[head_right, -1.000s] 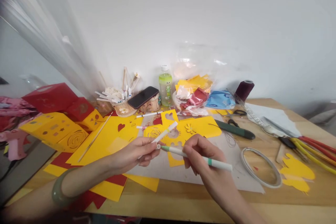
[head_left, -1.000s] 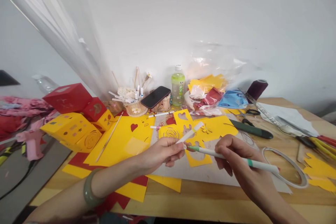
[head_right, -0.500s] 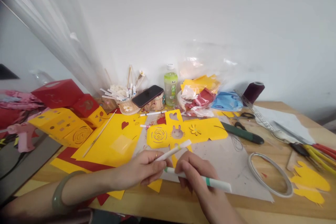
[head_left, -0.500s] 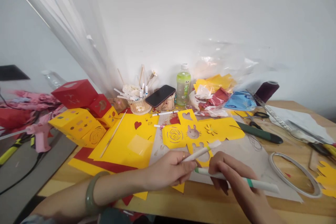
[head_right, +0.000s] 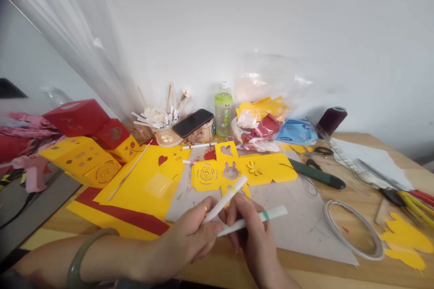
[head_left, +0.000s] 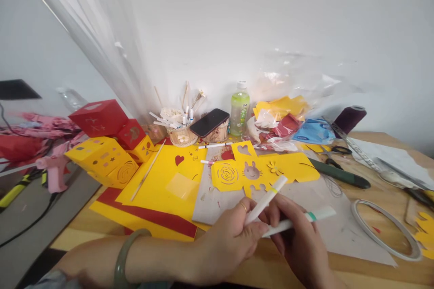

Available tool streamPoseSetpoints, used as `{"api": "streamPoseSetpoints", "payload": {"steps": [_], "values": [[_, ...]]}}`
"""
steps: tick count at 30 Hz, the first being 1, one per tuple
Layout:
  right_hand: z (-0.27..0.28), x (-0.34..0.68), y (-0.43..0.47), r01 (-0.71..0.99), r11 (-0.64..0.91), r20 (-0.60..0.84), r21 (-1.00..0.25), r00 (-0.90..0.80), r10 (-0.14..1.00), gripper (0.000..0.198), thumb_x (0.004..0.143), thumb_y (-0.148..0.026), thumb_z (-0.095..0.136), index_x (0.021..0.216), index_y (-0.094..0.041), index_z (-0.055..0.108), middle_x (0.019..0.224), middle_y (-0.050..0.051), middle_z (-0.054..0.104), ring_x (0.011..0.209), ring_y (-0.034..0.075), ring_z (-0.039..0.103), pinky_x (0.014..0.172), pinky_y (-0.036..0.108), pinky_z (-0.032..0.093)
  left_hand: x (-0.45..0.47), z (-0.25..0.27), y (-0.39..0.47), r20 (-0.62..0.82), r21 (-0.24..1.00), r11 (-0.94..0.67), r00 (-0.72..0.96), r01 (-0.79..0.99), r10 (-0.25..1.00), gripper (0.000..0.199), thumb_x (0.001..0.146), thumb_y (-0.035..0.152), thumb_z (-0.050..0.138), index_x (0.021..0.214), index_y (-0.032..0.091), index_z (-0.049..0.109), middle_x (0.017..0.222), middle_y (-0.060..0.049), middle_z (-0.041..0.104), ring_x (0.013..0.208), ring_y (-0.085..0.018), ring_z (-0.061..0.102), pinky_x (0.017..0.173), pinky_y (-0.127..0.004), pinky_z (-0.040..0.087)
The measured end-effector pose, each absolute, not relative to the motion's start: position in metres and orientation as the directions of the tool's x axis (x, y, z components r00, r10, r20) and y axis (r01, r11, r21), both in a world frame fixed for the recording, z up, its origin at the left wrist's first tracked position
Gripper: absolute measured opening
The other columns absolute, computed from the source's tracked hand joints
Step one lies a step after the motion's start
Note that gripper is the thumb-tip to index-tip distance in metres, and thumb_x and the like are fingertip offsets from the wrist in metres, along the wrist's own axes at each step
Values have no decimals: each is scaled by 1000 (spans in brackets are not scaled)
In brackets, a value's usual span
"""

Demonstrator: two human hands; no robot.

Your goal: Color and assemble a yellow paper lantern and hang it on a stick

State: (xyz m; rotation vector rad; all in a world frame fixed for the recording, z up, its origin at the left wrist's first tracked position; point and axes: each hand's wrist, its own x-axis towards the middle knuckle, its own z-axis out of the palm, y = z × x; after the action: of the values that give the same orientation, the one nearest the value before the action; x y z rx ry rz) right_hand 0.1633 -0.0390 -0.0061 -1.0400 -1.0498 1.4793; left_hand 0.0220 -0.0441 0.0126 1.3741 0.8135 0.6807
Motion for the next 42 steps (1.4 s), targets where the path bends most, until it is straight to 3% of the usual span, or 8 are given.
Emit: {"api": "streamPoseSetpoints", "payload": {"steps": [4,8,11,16,20,23,34,42], "values": [[-10,175,-24,-85,-81,-48,-993,-339,940,47,77,-66,43,78,-20,50,45,-6,40,37,7,28,38,21,16,5,17,-14,-55,908,-197,572,370,818,39,86,50,44,102,16,54,93,-5,61,79,-16,54,67,-25,39],[-6,193,-15,-17,-31,-24,-999,-331,943,53,75,-66,48,101,-20,48,60,-4,48,43,8,34,41,22,25,-31,14,36,16,393,-319,341,862,940,36,93,44,29,92,19,55,79,-2,63,68,-16,58,57,-22,39],[-1,203,-16,100,-98,-121,-990,-259,958,43,80,-57,49,101,-19,51,61,-4,46,47,9,36,45,23,28,-58,4,72,100,238,-264,247,935,964,30,94,34,29,102,16,52,94,-9,63,86,-22,60,67,-27,42],[1,209,-19,229,-181,-256,-956,-358,898,42,77,-59,51,86,-18,55,60,-3,46,51,9,39,49,23,29,-80,-14,99,120,64,-288,279,956,953,31,91,36,40,108,14,53,111,-14,57,102,-25,55,82,-33,42],[-3,210,-20,269,-204,-304,-941,-412,859,44,78,-61,48,83,-18,55,61,-3,47,53,9,40,50,23,29,-82,-17,103,120,-12,-311,310,950,943,40,90,44,40,117,17,51,121,-13,51,107,-26,53,84,-33,43],[-6,211,-20,258,-194,-289,-947,-409,866,42,79,-59,48,81,-18,55,61,-3,47,52,9,39,50,23,29,-83,-17,111,122,-51,-289,293,956,948,32,94,33,35,116,17,53,119,-13,52,107,-25,53,82,-32,44],[-14,219,-22,284,-184,-295,-941,-421,858,34,80,-53,52,80,-19,56,60,-4,45,52,8,39,49,22,31,-77,-15,144,99,-111,-290,300,951,949,31,88,31,52,114,15,51,114,-9,54,97,-20,56,82,-40,50],[-12,225,-29,306,-175,-293,-936,-400,869,33,81,-51,52,82,-18,55,62,-4,46,53,8,40,51,22,31,-77,-7,97,164,-118,-320,336,940,927,30,90,13,33,110,10,55,101,-17,62,87,-28,62,68,-37,48]]}}
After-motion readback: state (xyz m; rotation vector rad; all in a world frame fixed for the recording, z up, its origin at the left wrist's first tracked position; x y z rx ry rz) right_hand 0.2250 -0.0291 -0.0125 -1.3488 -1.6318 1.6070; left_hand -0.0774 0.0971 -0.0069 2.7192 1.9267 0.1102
